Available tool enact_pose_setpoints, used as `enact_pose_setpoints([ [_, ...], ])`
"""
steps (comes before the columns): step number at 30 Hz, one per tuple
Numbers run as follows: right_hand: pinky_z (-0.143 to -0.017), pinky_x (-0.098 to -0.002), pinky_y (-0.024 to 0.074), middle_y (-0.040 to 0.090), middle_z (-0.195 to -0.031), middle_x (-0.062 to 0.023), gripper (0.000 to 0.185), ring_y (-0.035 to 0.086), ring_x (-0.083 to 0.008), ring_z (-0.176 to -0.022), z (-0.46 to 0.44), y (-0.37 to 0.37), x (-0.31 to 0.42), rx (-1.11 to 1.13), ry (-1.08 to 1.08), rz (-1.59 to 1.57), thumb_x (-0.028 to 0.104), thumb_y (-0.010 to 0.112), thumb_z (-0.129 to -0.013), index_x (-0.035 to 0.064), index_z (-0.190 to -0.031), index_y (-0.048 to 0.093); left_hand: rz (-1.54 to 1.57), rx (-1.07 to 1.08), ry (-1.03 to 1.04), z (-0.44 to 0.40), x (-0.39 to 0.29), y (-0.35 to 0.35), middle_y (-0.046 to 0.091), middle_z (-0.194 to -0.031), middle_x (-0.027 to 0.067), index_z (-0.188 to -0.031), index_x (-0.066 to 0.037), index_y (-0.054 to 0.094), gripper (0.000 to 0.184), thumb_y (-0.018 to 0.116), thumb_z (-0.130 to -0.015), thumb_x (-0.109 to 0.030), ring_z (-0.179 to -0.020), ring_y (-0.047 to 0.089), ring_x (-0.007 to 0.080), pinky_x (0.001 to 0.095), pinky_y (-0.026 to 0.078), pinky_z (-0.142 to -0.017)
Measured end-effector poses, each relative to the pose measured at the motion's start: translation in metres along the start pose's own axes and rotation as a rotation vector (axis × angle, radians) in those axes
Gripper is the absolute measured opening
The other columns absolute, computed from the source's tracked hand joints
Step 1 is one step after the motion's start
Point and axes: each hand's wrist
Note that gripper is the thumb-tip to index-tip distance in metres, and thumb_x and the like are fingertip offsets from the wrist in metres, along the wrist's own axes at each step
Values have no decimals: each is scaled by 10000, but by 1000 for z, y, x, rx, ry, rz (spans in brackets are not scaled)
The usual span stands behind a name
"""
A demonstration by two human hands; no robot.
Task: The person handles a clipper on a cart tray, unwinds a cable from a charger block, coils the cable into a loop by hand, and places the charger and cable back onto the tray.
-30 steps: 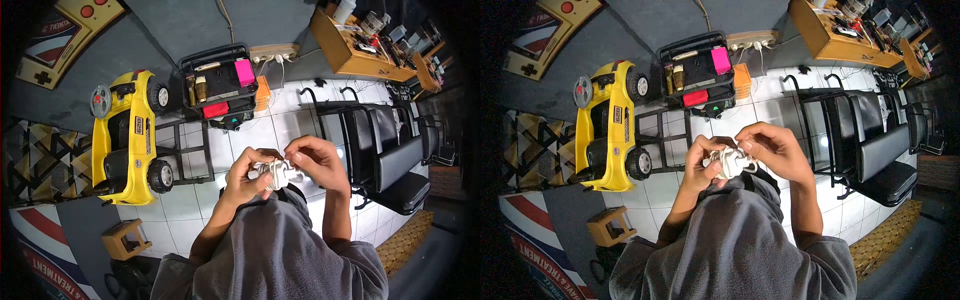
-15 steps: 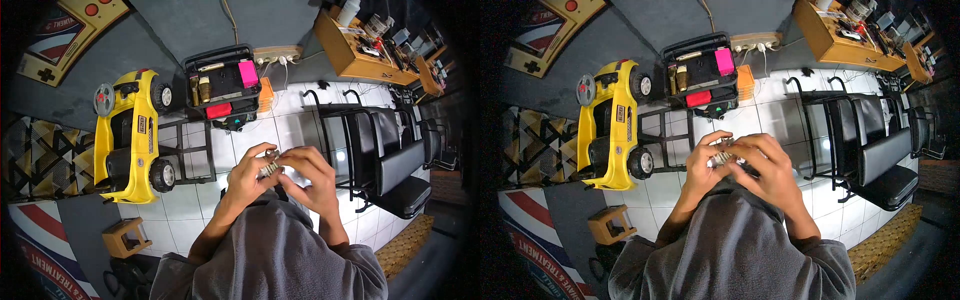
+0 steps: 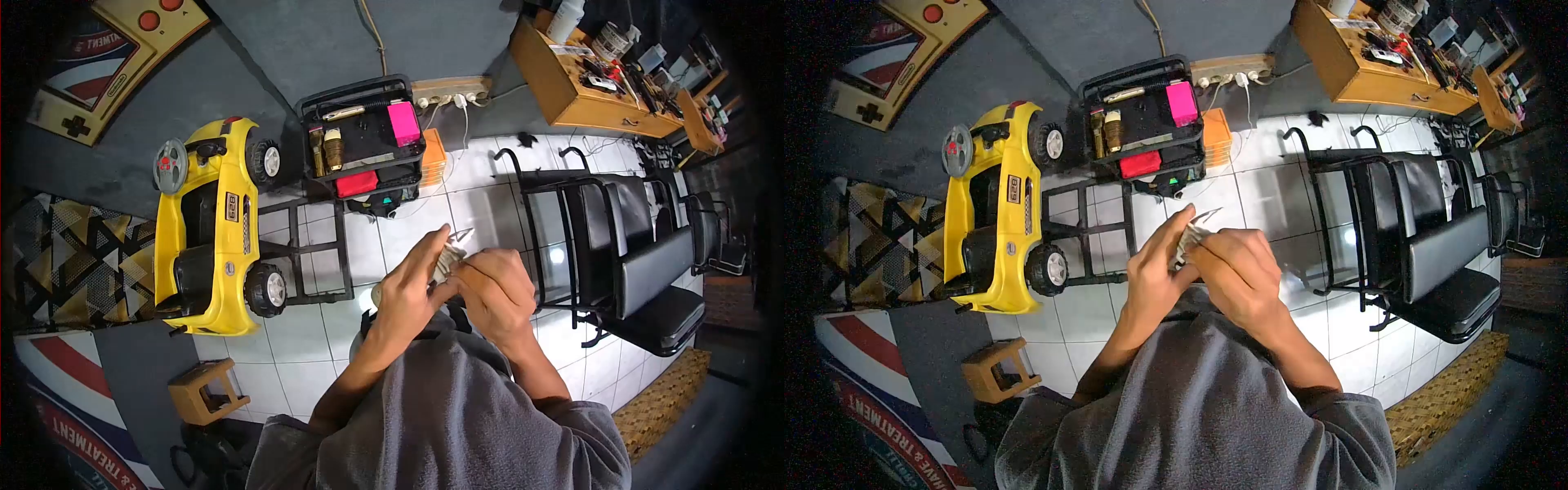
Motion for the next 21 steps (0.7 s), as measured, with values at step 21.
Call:
enact_pose_setpoints([
  [21, -642, -300, 492, 611, -786, -140, 238, 622, -184, -702, 22, 14, -2, 372, 793, -431, 102, 624, -835, -49, -1002, 545, 284, -22, -341, 10, 30, 5, 591, -1008, 118, -1130, -19, 477, 465, 681, -721, 63, -901, 572, 135, 277, 461, -802],
])
Point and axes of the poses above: each hand's wrist, its own z-axis away from the middle knuckle, its own y-axis out of the palm, x = y × z
